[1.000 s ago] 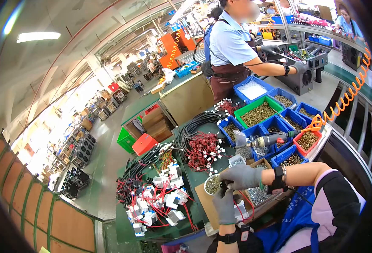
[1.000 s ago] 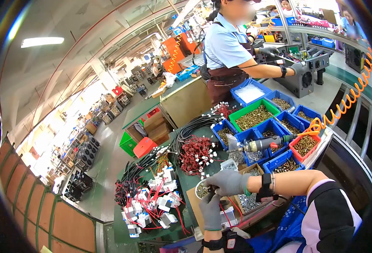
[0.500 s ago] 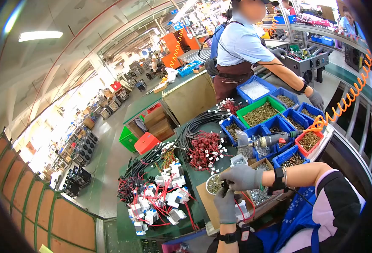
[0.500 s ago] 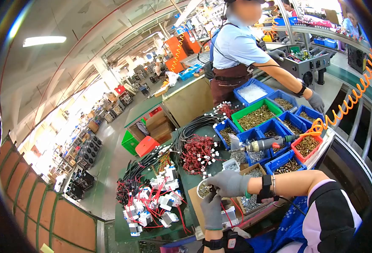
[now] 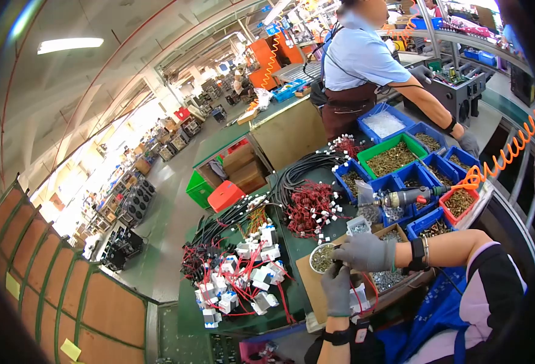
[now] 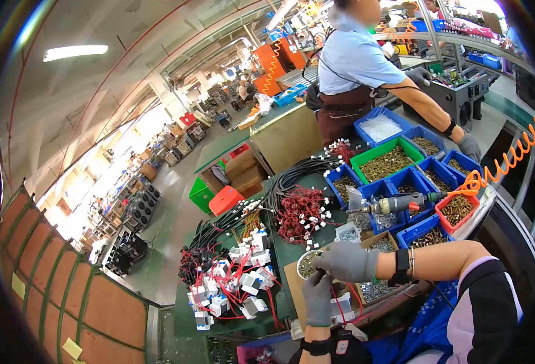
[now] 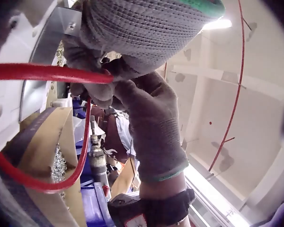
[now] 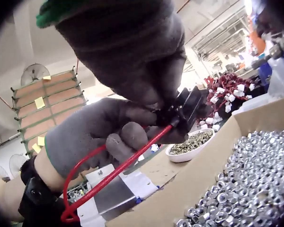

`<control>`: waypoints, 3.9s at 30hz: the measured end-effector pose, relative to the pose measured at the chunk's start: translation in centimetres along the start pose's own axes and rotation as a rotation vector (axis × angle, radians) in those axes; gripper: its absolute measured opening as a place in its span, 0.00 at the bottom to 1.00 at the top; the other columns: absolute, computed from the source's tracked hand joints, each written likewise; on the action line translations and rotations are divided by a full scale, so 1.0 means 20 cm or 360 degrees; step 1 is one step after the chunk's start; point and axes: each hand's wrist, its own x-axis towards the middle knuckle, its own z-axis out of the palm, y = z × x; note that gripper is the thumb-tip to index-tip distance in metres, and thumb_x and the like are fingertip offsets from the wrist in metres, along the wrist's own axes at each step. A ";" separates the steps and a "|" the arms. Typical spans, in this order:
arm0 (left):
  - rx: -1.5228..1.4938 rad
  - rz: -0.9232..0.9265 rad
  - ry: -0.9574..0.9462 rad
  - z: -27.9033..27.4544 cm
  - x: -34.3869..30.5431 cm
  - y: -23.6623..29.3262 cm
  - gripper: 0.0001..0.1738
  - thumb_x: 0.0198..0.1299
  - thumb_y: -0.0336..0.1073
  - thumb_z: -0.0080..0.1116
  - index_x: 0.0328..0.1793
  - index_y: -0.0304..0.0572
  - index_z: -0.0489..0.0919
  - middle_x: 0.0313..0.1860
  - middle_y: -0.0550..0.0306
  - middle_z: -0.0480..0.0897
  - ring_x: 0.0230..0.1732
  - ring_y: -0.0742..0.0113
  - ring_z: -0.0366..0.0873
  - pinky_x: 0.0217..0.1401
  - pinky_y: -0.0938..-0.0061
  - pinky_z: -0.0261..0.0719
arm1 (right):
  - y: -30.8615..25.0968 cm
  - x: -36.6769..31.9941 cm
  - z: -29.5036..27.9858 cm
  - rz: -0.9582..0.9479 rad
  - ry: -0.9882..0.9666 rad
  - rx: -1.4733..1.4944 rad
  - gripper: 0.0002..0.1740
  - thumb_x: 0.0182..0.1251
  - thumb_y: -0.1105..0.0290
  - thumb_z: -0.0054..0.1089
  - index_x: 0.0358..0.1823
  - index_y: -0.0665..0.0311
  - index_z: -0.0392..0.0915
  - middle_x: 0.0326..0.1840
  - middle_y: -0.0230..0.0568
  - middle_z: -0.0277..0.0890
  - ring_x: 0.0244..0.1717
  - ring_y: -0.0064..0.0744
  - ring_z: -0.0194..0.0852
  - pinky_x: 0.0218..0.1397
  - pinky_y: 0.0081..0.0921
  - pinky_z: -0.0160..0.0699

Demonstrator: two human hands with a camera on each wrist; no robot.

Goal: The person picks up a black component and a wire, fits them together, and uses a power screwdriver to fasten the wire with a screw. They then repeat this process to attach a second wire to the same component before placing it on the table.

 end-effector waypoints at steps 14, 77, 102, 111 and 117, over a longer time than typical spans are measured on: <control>0.0063 0.0002 0.0123 0.05 -0.03 0.06 0.12 0.64 0.28 0.59 0.47 0.22 0.80 0.32 0.47 0.84 0.25 0.61 0.85 0.25 0.70 0.84 | 0.05 0.03 0.10 -0.0141 -0.0055 -0.0122 0.13 0.51 0.70 0.67 0.39 0.59 0.77 0.36 0.48 0.82 0.38 0.54 0.84 0.39 0.47 0.83; -0.0009 0.0051 0.0093 -0.01 0.03 -0.04 0.19 0.67 0.40 0.59 0.43 0.24 0.79 0.29 0.47 0.84 0.22 0.62 0.83 0.21 0.73 0.81 | 0.04 0.02 0.10 -0.0381 -0.0126 -0.0274 0.13 0.56 0.66 0.66 0.43 0.60 0.79 0.39 0.42 0.80 0.46 0.44 0.82 0.38 0.39 0.87; -0.0108 -0.0043 0.0077 0.04 -0.05 0.08 0.12 0.67 0.31 0.54 0.50 0.29 0.80 0.32 0.51 0.84 0.23 0.68 0.82 0.25 0.78 0.81 | 0.10 -0.19 -0.17 0.0688 0.0786 0.0932 0.18 0.67 0.67 0.63 0.54 0.69 0.76 0.48 0.46 0.82 0.47 0.41 0.82 0.51 0.32 0.81; 0.0039 -0.0062 0.0099 0.05 -0.04 0.10 0.13 0.66 0.32 0.55 0.49 0.29 0.81 0.27 0.51 0.84 0.21 0.69 0.81 0.24 0.79 0.80 | 0.51 -0.68 -0.20 0.1513 0.1335 0.3471 0.44 0.71 0.59 0.61 0.71 0.84 0.47 0.67 0.74 0.59 0.69 0.64 0.66 0.71 0.42 0.74; 0.0072 -0.0025 0.0084 0.03 -0.03 0.07 0.13 0.64 0.31 0.55 0.48 0.28 0.82 0.32 0.49 0.85 0.21 0.68 0.81 0.22 0.78 0.80 | 0.69 -0.65 -0.02 0.1426 0.1565 0.3673 0.26 0.74 0.60 0.59 0.63 0.66 0.61 0.68 0.66 0.61 0.67 0.62 0.68 0.69 0.55 0.76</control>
